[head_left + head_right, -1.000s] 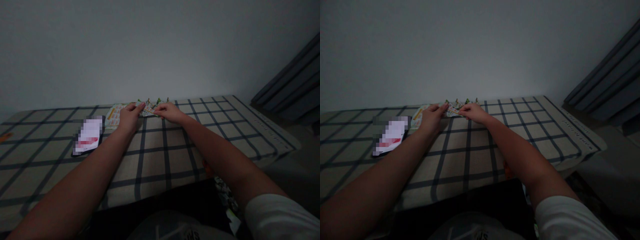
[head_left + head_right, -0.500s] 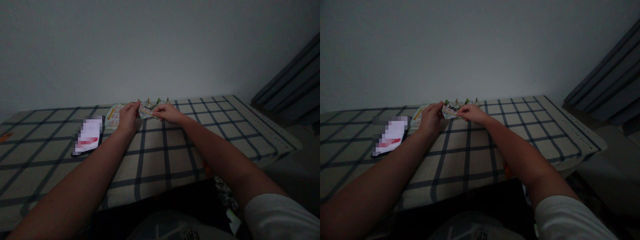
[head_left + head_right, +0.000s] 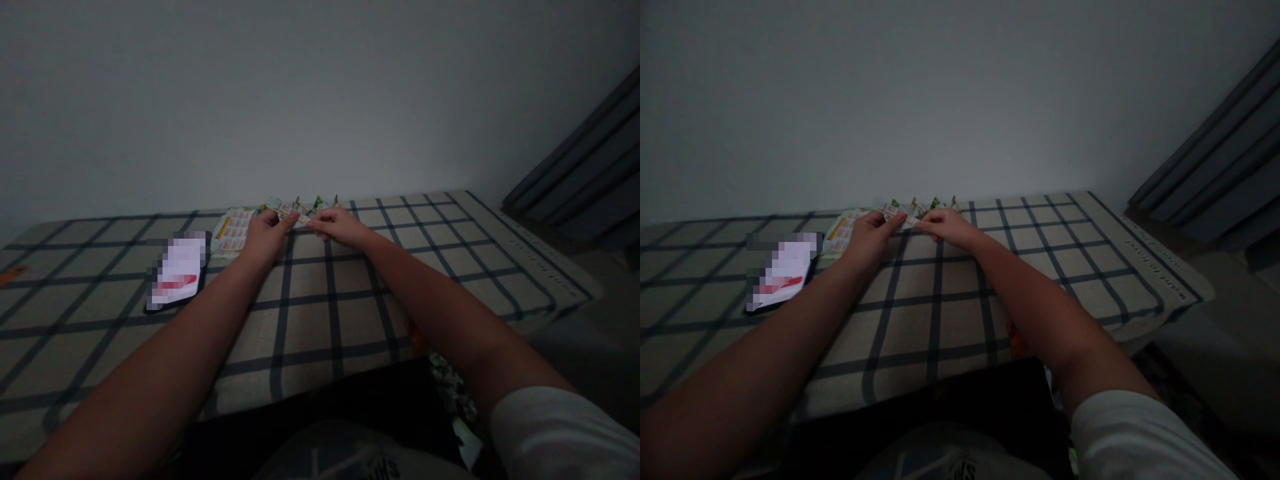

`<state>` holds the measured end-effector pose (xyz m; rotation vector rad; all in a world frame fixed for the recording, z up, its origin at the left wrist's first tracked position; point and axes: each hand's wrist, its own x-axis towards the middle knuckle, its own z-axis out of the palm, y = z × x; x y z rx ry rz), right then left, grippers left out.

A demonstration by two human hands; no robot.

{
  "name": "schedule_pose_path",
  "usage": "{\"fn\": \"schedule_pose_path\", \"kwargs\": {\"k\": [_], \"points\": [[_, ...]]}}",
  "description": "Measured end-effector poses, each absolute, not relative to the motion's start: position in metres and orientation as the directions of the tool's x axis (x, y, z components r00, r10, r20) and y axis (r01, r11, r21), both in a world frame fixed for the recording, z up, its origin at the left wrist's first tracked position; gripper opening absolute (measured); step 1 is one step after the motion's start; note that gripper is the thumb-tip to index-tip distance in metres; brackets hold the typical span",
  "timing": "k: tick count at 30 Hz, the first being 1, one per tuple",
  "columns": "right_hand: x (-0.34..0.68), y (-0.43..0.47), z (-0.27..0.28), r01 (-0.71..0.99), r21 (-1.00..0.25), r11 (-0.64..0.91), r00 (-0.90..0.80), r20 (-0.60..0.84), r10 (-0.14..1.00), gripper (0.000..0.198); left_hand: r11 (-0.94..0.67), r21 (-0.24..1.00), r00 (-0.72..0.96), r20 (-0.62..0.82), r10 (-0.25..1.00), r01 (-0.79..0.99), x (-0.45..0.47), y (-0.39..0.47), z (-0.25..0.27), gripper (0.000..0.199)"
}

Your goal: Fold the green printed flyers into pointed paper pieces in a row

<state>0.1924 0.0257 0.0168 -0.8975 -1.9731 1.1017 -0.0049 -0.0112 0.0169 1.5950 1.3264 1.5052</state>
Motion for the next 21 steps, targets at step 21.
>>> {"fn": "schedule_pose_path", "kwargs": {"k": [21], "points": [[0.192,0.027,0.017,0.170,-0.912,0.373,-0.507,0.244,0.827,0.027,-0.346,0.890,-0.043,0.374,0.926,0.298,-0.003,-0.013,0.017,0.046]]}}
